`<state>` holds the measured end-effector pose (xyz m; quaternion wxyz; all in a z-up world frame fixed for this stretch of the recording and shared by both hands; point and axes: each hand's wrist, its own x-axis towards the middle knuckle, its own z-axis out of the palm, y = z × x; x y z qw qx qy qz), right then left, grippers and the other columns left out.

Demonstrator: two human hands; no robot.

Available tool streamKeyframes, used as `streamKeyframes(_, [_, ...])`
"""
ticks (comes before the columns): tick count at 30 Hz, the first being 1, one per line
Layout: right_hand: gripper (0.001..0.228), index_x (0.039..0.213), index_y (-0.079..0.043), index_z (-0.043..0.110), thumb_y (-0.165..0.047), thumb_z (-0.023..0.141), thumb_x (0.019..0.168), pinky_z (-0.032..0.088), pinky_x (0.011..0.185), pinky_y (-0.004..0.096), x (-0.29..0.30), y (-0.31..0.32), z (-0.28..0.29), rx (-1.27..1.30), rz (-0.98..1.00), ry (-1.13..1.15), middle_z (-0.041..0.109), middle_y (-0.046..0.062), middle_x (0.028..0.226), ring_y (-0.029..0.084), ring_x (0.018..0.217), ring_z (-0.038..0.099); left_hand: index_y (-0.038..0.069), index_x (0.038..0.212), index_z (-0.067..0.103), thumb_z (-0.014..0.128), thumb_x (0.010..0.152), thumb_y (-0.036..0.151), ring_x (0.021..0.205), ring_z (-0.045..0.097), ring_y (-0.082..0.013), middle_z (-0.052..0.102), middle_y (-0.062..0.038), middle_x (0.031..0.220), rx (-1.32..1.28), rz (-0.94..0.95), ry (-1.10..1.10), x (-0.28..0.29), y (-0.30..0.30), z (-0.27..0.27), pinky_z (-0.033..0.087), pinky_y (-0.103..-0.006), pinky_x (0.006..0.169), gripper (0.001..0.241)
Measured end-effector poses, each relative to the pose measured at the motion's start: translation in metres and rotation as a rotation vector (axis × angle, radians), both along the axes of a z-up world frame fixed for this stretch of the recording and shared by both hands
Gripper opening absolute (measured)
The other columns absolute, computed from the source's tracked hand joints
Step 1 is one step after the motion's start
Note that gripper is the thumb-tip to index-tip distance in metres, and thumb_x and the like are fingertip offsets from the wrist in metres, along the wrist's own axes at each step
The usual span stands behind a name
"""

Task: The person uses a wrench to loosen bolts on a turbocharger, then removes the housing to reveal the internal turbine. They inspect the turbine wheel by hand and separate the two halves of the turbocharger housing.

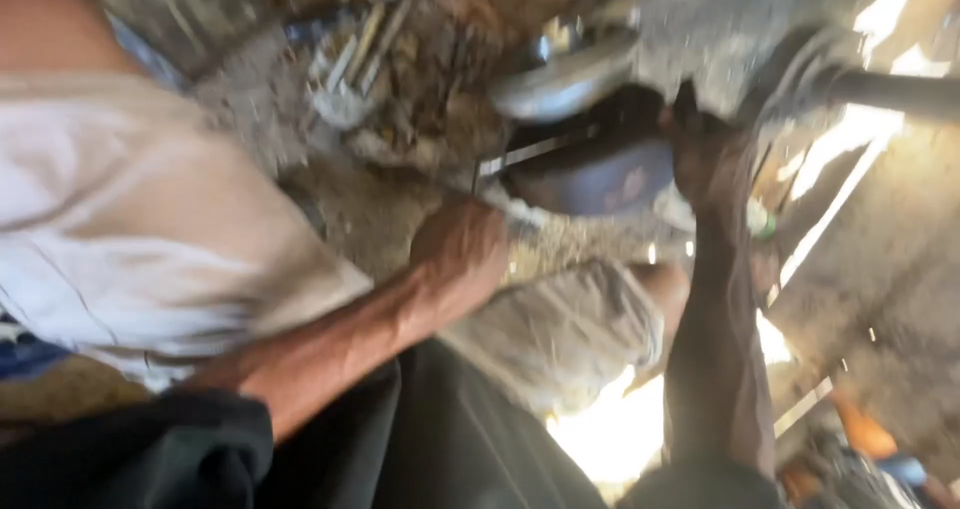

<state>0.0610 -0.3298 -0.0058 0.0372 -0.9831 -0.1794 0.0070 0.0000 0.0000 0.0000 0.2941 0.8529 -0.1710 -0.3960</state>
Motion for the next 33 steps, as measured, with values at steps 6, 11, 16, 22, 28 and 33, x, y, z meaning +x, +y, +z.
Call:
streamKeyframes(6, [0.067, 0.154, 0.001, 0.030, -0.030, 0.066, 0.107, 0.046, 0.033, 0.043, 0.026, 0.063, 0.036, 0.266, -0.694, 0.245, 0.076, 0.023, 0.079, 0.028, 0.037, 0.052, 0.014, 0.086, 0.063, 0.048, 0.105, 0.009, 0.056, 0.050, -0.0129, 0.058, -0.001, 0.070, 0.105, -0.023, 0.143, 0.024, 0.008, 0.019, 0.046, -0.0299, 0.049, 0.024])
streamKeyframes(11, [0.097, 0.161, -0.006, -0.007, -0.040, 0.073, 0.119, 0.044, 0.035, 0.029, 0.019, 0.022, 0.002, 0.214, -0.733, 0.262, 0.071, -0.001, 0.068, 0.014, 0.034, 0.044, 0.011, 0.089, 0.063, 0.047, 0.105, 0.004, 0.060, 0.054, -0.0149, 0.059, -0.003, 0.076, 0.131, 0.014, 0.252, 0.032, 0.011, 0.022, 0.051, -0.0315, 0.053, 0.024])
streamKeyframes(16, [0.051, 0.077, -0.017, 0.074, -0.065, 0.074, 0.097, 0.043, 0.058, 0.041, 0.023, 0.009, -0.010, 0.255, -0.934, 0.369, 0.060, 0.007, 0.058, 0.025, 0.057, 0.059, 0.011, 0.086, 0.062, 0.049, 0.103, 0.008, 0.062, 0.054, -0.0188, 0.057, -0.004, 0.074, 0.188, 0.049, 0.217, 0.028, 0.021, 0.002, 0.050, -0.0347, 0.052, 0.022])
streamKeyframes(22, [0.037, 0.082, -0.015, 0.078, -0.049, 0.076, 0.097, 0.049, 0.063, 0.039, 0.034, 0.007, -0.008, 0.301, -0.905, 0.368, 0.064, 0.008, 0.059, 0.028, 0.062, 0.067, 0.004, 0.082, 0.069, 0.058, 0.094, 0.012, 0.069, 0.067, -0.0339, 0.066, -0.014, 0.069, 0.080, 0.061, 0.010, 0.009, 0.020, -0.031, 0.054, -0.0445, 0.053, 0.018])
streamKeyframes(28, [0.037, 0.082, -0.014, 0.078, -0.050, 0.081, 0.092, 0.047, 0.058, 0.043, 0.017, 0.044, 0.034, 0.250, -0.843, 0.318, 0.063, 0.012, 0.059, 0.034, 0.064, 0.068, 0.008, 0.084, 0.073, 0.059, 0.091, 0.021, 0.077, 0.072, -0.0356, 0.071, -0.014, 0.076, 0.045, 0.154, 0.036, -0.033, 0.036, -0.051, 0.055, -0.0451, 0.062, 0.020])
streamKeyframes(33, [0.052, 0.099, -0.005, 0.079, -0.055, 0.072, 0.089, 0.046, 0.061, 0.051, -0.002, 0.072, 0.039, 0.287, -0.936, 0.218, 0.069, 0.023, 0.072, 0.044, 0.075, 0.070, 0.009, 0.101, 0.070, 0.052, 0.096, 0.023, 0.077, 0.072, -0.0273, 0.071, -0.011, 0.091, 0.007, 0.160, -0.051, 0.016, 0.015, -0.061, 0.055, -0.0384, 0.065, 0.024])
